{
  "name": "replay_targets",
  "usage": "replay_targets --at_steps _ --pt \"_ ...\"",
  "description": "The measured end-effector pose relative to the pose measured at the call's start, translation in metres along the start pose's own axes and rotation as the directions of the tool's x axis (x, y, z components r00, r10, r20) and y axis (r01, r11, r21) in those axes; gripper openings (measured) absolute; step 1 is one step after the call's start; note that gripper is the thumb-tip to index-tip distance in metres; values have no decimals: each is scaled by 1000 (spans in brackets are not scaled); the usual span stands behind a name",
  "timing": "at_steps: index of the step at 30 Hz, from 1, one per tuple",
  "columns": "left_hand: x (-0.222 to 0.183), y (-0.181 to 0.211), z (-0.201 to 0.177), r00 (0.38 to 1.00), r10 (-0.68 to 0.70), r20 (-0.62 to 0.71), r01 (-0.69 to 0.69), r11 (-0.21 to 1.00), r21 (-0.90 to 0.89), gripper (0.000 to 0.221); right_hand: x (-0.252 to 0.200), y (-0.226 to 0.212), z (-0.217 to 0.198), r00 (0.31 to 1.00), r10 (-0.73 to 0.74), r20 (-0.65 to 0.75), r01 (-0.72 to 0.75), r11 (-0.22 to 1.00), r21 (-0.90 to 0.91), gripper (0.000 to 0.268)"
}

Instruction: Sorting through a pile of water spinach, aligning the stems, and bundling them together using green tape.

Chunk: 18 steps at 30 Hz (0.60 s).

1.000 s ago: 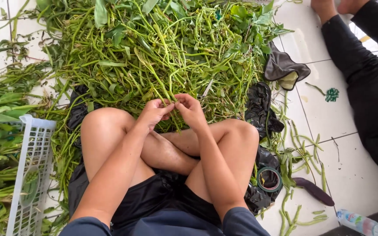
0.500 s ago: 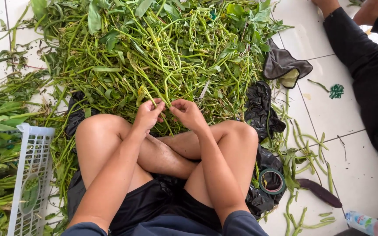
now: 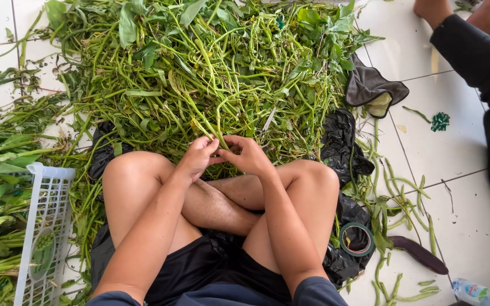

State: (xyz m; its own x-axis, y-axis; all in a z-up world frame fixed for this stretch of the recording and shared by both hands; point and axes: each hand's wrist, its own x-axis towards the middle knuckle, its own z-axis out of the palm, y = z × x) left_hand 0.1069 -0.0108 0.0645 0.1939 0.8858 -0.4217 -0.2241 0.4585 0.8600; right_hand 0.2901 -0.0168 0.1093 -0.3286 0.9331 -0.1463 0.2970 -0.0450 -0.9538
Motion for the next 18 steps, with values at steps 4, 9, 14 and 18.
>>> replay_targets --at_steps 4,9,14,18 --pt "-1 0 0 1000 18 20 -19 999 37 42 -1 -3 1 999 -39 -6 39 999 4 42" --pt "2 -5 -4 999 38 -13 -35 982 185 45 1 1 4 998 -62 -31 62 998 15 41" --pt "12 -17 -8 997 15 -76 6 966 258 59 2 -2 3 999 -39 -32 40 999 27 34" --pt "19 -18 -13 976 27 -214 39 954 296 57 5 6 4 999 9 -53 -5 998 70 35"
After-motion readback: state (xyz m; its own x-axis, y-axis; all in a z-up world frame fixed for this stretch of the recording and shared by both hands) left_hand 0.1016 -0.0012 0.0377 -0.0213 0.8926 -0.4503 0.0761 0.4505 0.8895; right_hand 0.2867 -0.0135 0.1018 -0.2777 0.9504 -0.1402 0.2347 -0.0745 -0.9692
